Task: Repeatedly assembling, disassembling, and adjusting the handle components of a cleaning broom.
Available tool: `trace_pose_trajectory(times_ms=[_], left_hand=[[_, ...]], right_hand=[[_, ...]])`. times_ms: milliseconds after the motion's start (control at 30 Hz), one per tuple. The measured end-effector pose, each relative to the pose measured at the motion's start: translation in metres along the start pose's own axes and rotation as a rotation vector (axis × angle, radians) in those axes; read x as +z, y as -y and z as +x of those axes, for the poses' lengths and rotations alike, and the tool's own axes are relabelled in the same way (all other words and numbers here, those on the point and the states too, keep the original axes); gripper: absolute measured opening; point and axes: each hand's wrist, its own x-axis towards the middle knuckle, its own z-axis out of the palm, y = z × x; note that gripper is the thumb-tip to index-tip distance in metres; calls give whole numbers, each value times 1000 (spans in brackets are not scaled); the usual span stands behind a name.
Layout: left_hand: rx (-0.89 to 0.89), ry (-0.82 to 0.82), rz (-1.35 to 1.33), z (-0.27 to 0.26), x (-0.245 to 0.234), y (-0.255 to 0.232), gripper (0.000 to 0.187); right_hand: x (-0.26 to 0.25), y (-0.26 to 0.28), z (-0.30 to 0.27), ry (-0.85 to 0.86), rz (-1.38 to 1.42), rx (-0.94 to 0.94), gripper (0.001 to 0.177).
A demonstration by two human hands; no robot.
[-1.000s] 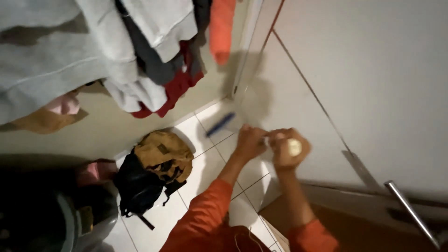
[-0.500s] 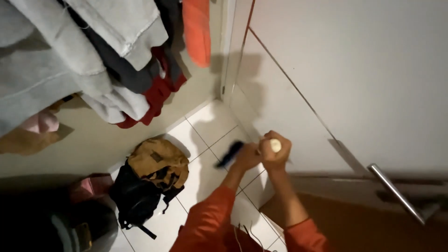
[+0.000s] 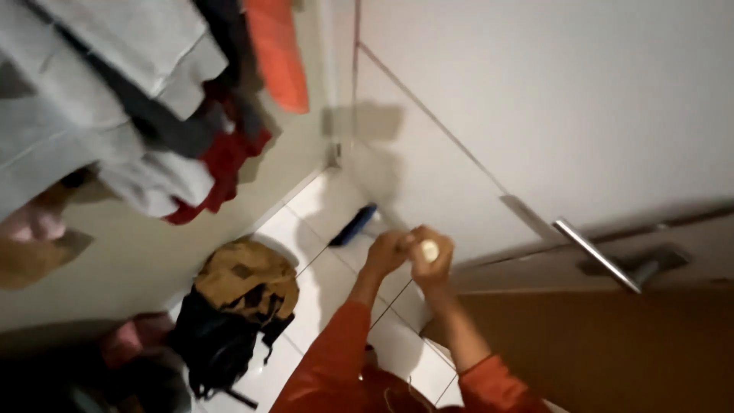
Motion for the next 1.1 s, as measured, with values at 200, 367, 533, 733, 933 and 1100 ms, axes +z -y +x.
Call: trace_pose_trajectory(times_ms=[200,367,533,733,933,1100], left_hand=[[99,93,37,-8,52,-35,27],[162,38,0,-8,67,-126,19],[111,57,-79,-24,60,-187,30],[78,-54,-78,-51,42,-171,32],[-23,-125,-40,-89,16,-156,41],[100,-219,-4,-130,5,-148,43]], right_hand=[[-58,17,-3,-170,112,197,25],[-140,104,5,-527,-293,-208,38],[-248,47,10,-1000,-549,-359,47],[-275,42,49,-973,-425,32,80],[-246,53,39,-1051,-452,19,79],[-206,51,7,-906,-319,588,59]])
